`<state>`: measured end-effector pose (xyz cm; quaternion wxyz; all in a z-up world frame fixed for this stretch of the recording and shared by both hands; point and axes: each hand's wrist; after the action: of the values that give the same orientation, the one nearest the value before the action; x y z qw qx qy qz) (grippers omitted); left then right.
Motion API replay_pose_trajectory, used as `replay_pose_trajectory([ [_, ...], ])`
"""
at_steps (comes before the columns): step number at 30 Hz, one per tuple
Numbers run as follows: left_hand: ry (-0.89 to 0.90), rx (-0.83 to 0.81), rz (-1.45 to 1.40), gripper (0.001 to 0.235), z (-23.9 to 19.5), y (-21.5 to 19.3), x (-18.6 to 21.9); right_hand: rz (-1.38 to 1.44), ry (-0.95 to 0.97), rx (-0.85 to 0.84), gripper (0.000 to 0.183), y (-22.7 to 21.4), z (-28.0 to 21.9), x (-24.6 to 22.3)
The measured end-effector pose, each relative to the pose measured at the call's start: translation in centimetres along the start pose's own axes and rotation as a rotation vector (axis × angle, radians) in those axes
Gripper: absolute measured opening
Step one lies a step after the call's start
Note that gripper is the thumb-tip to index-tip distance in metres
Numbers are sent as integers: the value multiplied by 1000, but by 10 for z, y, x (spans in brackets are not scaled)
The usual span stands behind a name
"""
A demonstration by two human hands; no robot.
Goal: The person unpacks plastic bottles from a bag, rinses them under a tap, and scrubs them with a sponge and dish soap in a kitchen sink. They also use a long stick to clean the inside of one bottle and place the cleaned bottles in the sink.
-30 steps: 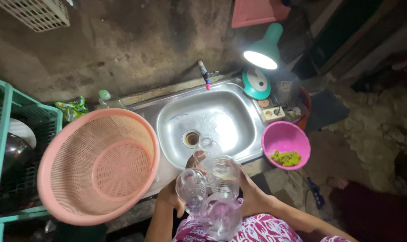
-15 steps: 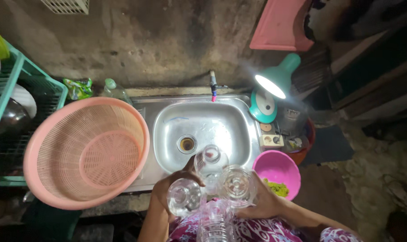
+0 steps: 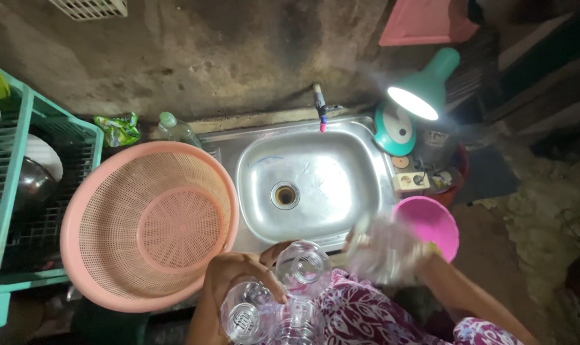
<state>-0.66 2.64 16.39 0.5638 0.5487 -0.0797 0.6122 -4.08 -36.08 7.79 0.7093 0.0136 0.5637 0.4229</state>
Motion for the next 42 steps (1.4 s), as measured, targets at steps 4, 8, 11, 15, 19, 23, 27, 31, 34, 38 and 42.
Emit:
replay_pose_trajectory([
  [4, -11, 66, 52, 54, 8, 13, 27, -178, 246, 463, 82, -87, 12, 2],
  [8, -145, 174, 142, 43, -2, 8, 23, -1107, 662, 505, 83, -170, 35, 66],
  [11, -409, 269, 78, 31, -6, -19, 4, -1731, 730, 313, 74, -203, 39, 129],
  [15, -322, -1, 127, 23, 1, -43, -17, -2047, 722, 155, 55, -224, 41, 197],
  [19, -142, -277, 143, 22, 15, -41, -16, -2052, 724, -6, 46, -232, 40, 228],
  [23, -362, -114, 169, 22, 13, -32, -13, -1975, 755, -28, 58, -234, 39, 233],
  [27, -198, -422, 205, 50, 20, -57, -28, -1984, 746, -33, 73, -229, 39, 229],
  [31, -154, -478, 208, 73, 23, -61, -33, -1998, 692, -15, 85, -212, 54, 200],
  [34, -120, -453, 199, 64, 25, -49, -29, -1949, 521, 69, 77, -186, 87, 139],
  [38, -205, -219, 180, 48, 20, -34, -26, -1170, 199, 24, 48, -104, 135, 12],
  [42, -500, 189, 20, 47, 2, -24, -33, -901, -96, -593, 77, 35, 126, -89],
])
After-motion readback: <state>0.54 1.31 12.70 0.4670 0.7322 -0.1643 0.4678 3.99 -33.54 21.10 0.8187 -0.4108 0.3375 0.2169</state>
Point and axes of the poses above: each hand's wrist, its own z-axis towards the middle knuckle, its own y-axis out of the palm, x = y × z, and after that the axes turned 10 degrees about -y, right-handed
